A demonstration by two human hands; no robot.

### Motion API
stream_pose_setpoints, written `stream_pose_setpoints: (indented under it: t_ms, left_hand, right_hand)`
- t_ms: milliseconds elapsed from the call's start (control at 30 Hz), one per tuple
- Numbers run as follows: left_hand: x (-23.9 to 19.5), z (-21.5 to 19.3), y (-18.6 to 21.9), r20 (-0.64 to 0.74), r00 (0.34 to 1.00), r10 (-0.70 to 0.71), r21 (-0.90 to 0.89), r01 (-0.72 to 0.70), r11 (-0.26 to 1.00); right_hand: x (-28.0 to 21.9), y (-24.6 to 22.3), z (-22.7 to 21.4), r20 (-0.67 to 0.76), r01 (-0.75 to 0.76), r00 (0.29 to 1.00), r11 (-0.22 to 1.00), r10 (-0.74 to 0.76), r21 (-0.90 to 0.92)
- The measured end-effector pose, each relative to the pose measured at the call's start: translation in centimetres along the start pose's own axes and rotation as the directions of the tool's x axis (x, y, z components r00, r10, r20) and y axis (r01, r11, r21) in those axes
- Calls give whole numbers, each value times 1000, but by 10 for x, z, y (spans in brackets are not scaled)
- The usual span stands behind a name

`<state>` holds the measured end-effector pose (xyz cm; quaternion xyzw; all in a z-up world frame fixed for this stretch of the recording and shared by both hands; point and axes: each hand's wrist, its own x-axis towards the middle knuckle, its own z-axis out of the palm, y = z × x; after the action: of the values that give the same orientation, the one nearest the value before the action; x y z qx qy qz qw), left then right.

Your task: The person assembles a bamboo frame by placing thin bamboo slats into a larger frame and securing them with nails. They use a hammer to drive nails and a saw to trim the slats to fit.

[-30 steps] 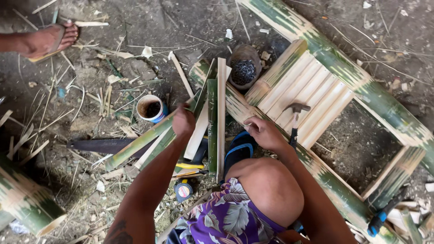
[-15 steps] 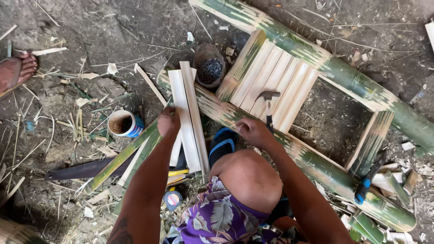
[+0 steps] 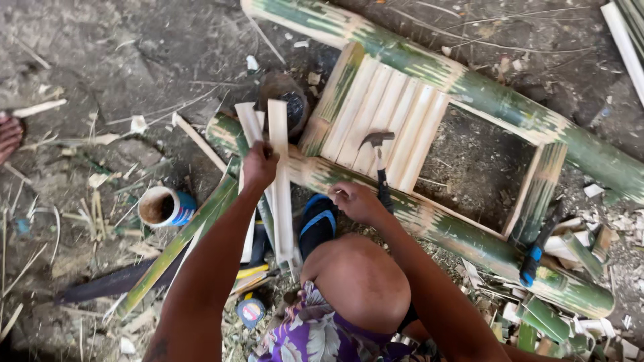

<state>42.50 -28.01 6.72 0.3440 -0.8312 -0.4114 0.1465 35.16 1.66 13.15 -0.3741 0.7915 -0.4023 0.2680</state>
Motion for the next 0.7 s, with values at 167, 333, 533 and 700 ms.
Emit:
stream_pose_setpoints:
  t_ms: [167,333,533,700]
  left_hand:
    - [58,39,110,22,943,333,-218,-320,922]
    - [77,123,231,200,854,480,-174,-451,875]
    - [20,242,269,566,758,324,-202,-253,946]
    - [-47,305,230,793,581,181,12,-312,950]
  right_hand:
    - [-10,8,-3,-132,-114,982,979,136,167]
    - [-26,41,-18,-548,-35,826,983,130,181]
    - [-63,119,-40,-695,14,639,898,330,439]
    - [-92,178,-46,-762,-391,447,869,468,304]
